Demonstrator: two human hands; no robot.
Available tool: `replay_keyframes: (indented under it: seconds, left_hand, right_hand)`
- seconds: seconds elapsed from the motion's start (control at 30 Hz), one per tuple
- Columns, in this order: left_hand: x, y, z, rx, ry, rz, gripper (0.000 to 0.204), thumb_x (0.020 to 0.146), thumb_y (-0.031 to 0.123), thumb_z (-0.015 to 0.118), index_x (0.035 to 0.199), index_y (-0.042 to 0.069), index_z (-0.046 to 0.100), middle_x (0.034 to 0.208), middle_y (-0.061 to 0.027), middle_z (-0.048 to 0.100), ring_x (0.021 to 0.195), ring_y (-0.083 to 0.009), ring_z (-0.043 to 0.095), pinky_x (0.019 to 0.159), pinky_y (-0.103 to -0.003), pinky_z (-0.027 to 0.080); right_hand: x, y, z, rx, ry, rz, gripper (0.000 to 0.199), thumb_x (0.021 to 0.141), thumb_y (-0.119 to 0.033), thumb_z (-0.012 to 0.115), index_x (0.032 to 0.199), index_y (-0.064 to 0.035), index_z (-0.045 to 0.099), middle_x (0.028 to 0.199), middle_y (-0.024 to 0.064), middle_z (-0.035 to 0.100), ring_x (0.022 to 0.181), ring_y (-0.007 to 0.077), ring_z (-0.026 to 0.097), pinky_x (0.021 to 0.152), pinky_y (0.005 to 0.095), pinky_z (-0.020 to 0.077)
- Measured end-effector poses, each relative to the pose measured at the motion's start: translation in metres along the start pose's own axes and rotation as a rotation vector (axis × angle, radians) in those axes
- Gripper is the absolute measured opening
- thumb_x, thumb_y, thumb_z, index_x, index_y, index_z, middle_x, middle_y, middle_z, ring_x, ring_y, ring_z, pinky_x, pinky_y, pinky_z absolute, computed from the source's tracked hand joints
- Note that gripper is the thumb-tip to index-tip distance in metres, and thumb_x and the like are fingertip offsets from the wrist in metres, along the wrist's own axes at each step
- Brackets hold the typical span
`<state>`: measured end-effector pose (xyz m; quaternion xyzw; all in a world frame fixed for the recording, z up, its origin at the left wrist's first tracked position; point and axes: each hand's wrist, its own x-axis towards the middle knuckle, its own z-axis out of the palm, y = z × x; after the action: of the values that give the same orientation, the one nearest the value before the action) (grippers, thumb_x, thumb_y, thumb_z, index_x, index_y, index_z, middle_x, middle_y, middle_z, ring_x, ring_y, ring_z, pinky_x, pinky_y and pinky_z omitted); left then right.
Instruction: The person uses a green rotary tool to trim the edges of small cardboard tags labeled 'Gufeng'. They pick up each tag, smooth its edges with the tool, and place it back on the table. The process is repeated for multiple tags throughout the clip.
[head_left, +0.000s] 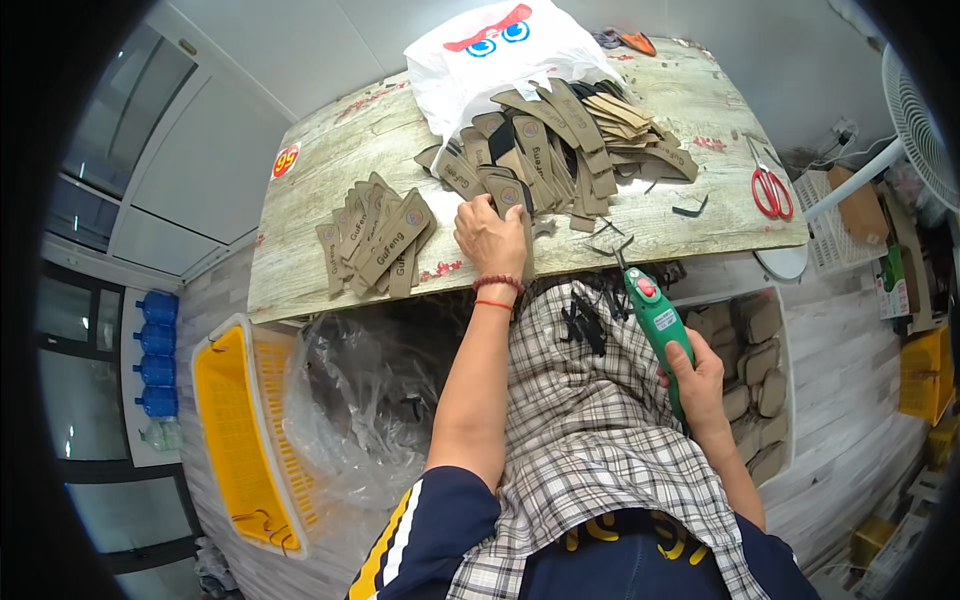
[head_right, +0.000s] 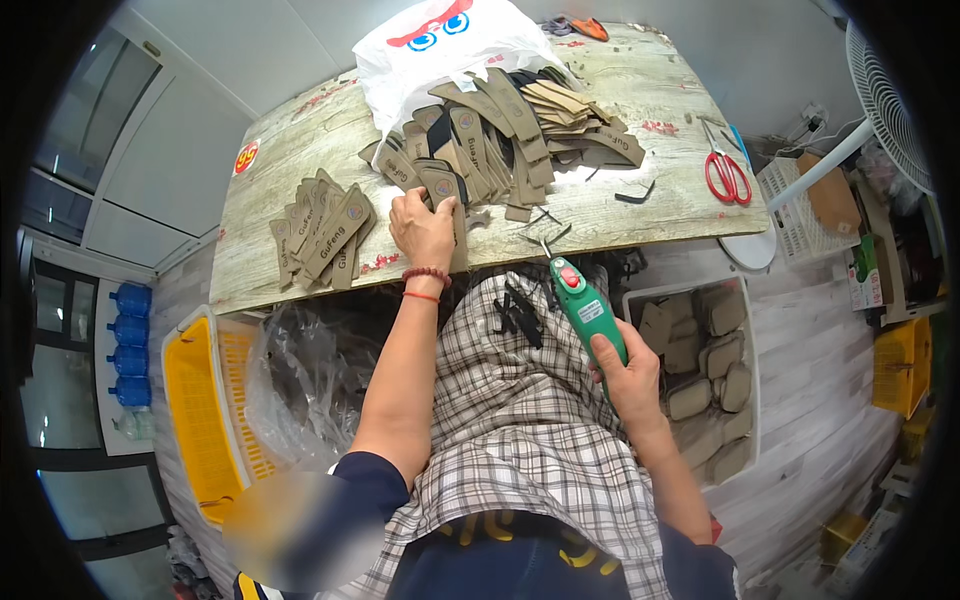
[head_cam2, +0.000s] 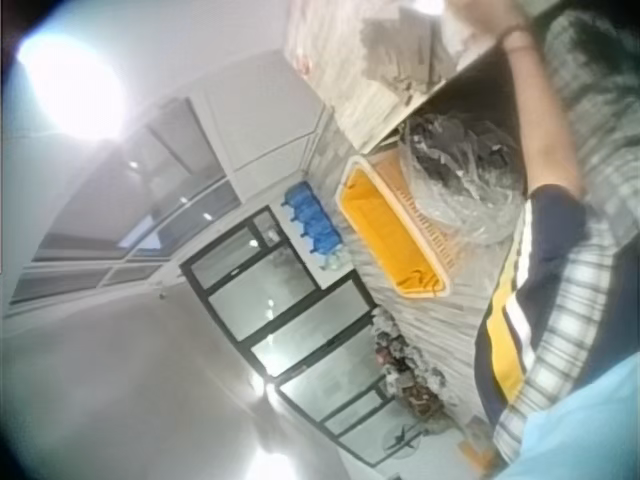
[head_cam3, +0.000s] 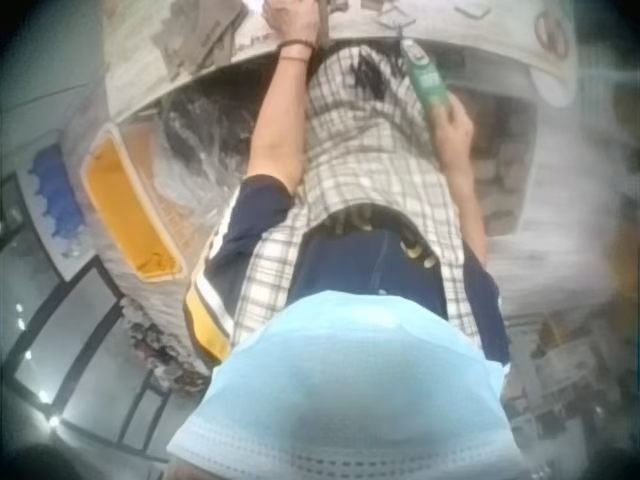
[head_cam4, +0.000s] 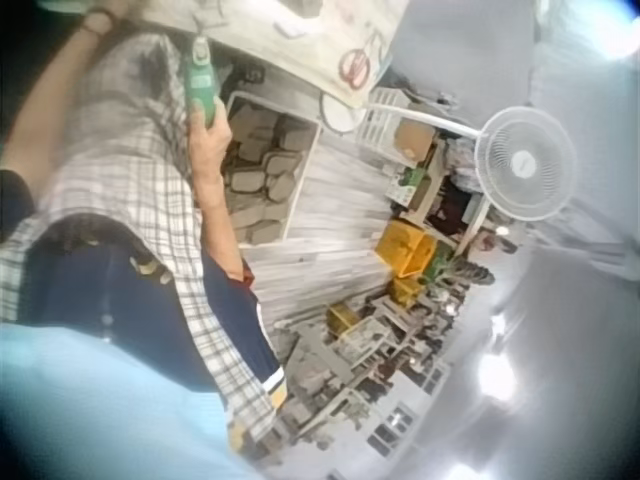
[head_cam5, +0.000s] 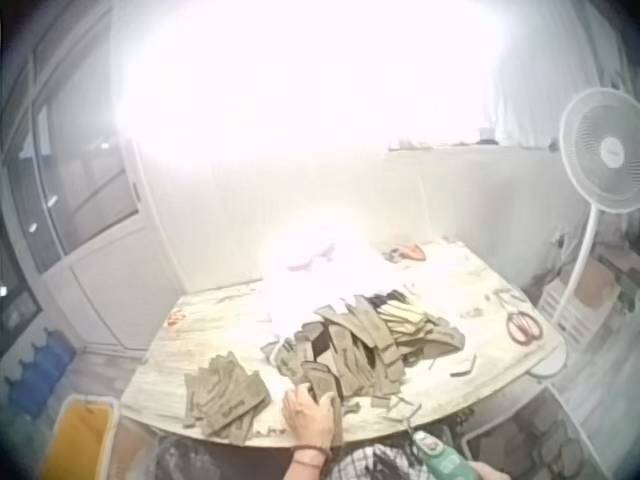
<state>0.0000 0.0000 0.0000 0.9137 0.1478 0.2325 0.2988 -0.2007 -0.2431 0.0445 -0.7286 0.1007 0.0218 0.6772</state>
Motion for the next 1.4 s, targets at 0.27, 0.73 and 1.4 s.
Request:
replay_keyframes:
  seconds: [0.27, 0.73, 1.4]
  left_hand:
    - [-0.002, -0.006, 0.017, -0.551, 0.152, 0.042, 0.017, 0.080, 0.002, 0.069, 0.095, 0.001, 0.060, 0.091, -0.0061, 0.060, 0.083, -0.0181, 0.058, 0.075, -0.029, 0.048]
    - [-0.061, 0.063, -0.043, -1.713, -0.269, -0.592, 0.013, 0.089, 0.006, 0.065, 0.100, 0.002, 0.059, 0.090, -0.0060, 0.067, 0.077, -0.0130, 0.063, 0.069, -0.024, 0.051]
    - [-0.106, 0.081, -0.046, -1.623, -0.547, -0.569, 0.009, 0.089, 0.005, 0.064, 0.095, -0.001, 0.065, 0.086, -0.0054, 0.068, 0.070, -0.0094, 0.061, 0.064, -0.021, 0.048]
  right_hand:
    - [0.011, -0.008, 0.014, -0.062, 0.002, -0.002, 0.038, 0.092, -0.029, 0.063, 0.115, 0.0011, 0.060, 0.080, 0.0019, 0.061, 0.061, 0.0068, 0.056, 0.051, 0.0223, 0.0453]
    - [0.002, -0.023, 0.019, -0.085, 0.046, -0.149, 0.039, 0.092, -0.029, 0.063, 0.117, 0.0003, 0.060, 0.070, 0.0009, 0.060, 0.056, 0.0059, 0.052, 0.051, 0.0227, 0.0437]
    - [-0.013, -0.025, -0.003, -0.032, 0.084, -0.149, 0.044, 0.092, -0.034, 0.063, 0.117, 0.0013, 0.059, 0.071, 0.0017, 0.060, 0.057, 0.0064, 0.053, 0.051, 0.0224, 0.0439]
